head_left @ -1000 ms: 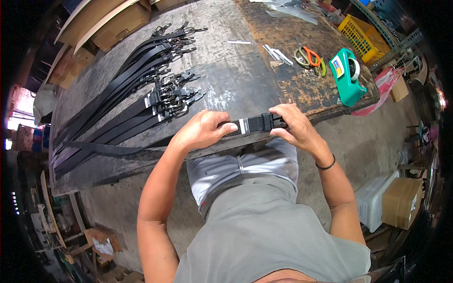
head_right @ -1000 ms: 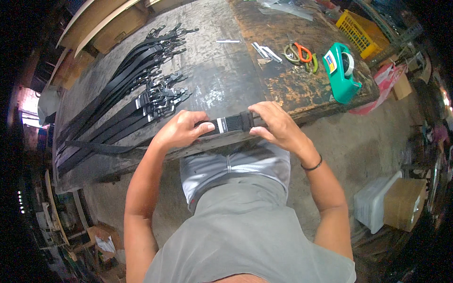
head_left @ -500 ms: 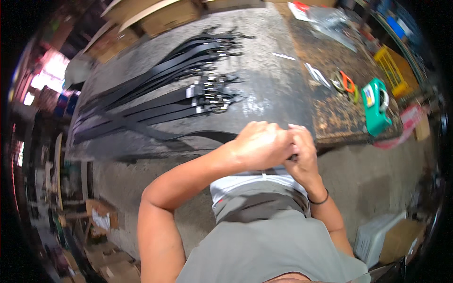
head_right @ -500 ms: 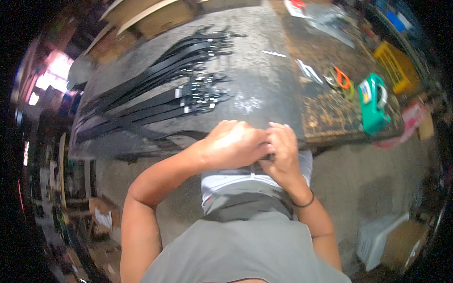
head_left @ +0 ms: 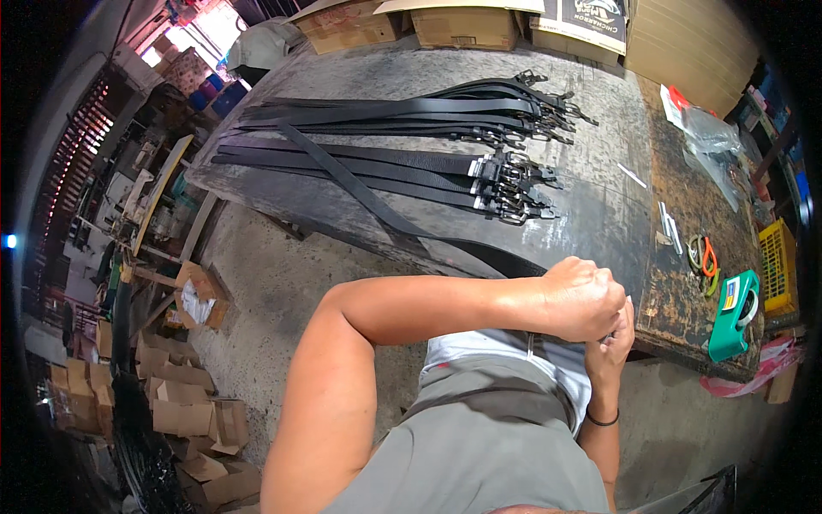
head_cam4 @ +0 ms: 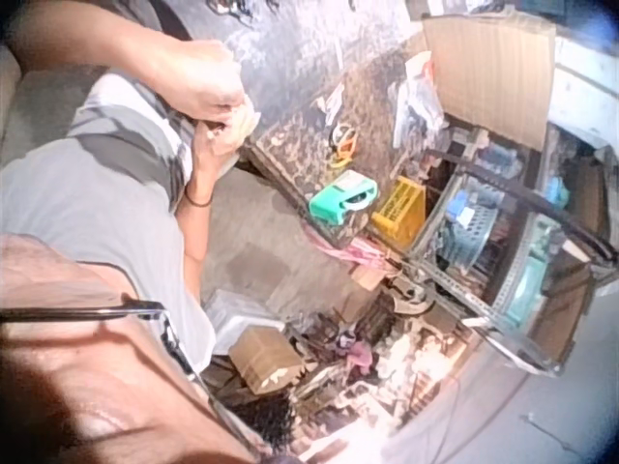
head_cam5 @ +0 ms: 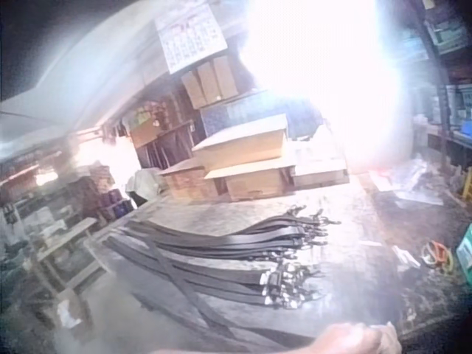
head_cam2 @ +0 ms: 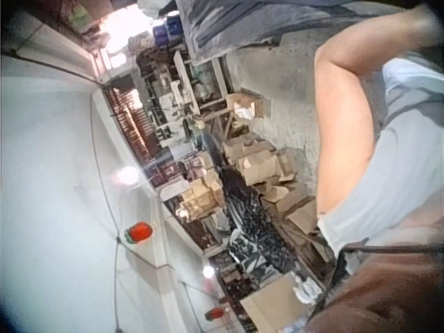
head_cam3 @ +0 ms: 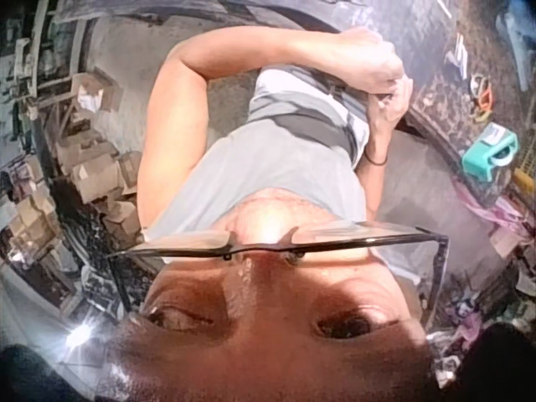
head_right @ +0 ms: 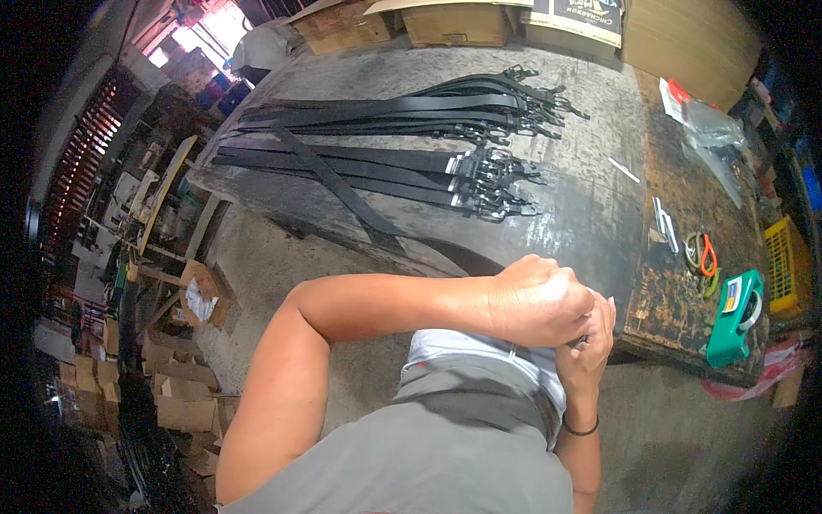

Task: Assembling and finishing leather belts by attaching hardware and labels.

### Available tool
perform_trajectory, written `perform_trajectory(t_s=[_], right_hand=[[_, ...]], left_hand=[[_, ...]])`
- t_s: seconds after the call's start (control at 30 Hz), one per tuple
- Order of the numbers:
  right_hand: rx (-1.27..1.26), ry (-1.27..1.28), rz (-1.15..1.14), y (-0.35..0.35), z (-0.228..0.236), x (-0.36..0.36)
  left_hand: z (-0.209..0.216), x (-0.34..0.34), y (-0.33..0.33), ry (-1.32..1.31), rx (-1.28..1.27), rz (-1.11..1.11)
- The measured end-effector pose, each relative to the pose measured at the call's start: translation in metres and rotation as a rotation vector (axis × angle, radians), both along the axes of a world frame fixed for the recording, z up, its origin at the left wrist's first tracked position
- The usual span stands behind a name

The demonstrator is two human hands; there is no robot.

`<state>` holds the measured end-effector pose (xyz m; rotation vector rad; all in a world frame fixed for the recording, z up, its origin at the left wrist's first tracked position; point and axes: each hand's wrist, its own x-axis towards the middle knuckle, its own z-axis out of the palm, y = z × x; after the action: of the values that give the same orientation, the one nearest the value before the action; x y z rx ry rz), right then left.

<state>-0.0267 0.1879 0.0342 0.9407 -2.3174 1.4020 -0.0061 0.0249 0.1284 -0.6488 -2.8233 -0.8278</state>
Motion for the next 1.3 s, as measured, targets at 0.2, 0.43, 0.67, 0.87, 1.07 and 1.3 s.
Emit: perform_trajectory(t_s=[0.2,0.43,0.67,0.87,1.07,1.3], right_hand=[[0.060,0.029,0.019,0.006,-0.001,-0.002],[0.132,0.103,-0.051,0.011,-0.015,-0.008],[0.068,0.087,-0.011,0.015,-0.014,-0.015],[0.191,0.071,0.108,0.043,0.003,-0.018],[0.284,0.091,0.139,0.054,0.030,-0.022],[0.211,0.022,0.204,0.065,0.048,-0.040]], left_hand=[[0.008,0.000,0.005,-0.032,-0.032,-0.037],[0.019,0.000,0.004,-0.229,-0.193,-0.035],[0.013,0.002,-0.003,0.036,-0.159,-0.024],[0.010,0.003,-0.024,0.178,-0.215,-0.136],[-0.013,-0.015,-0.038,0.117,-0.200,-0.026],[-0.017,-0.027,-0.012,0.271,-0.104,-0.190]])
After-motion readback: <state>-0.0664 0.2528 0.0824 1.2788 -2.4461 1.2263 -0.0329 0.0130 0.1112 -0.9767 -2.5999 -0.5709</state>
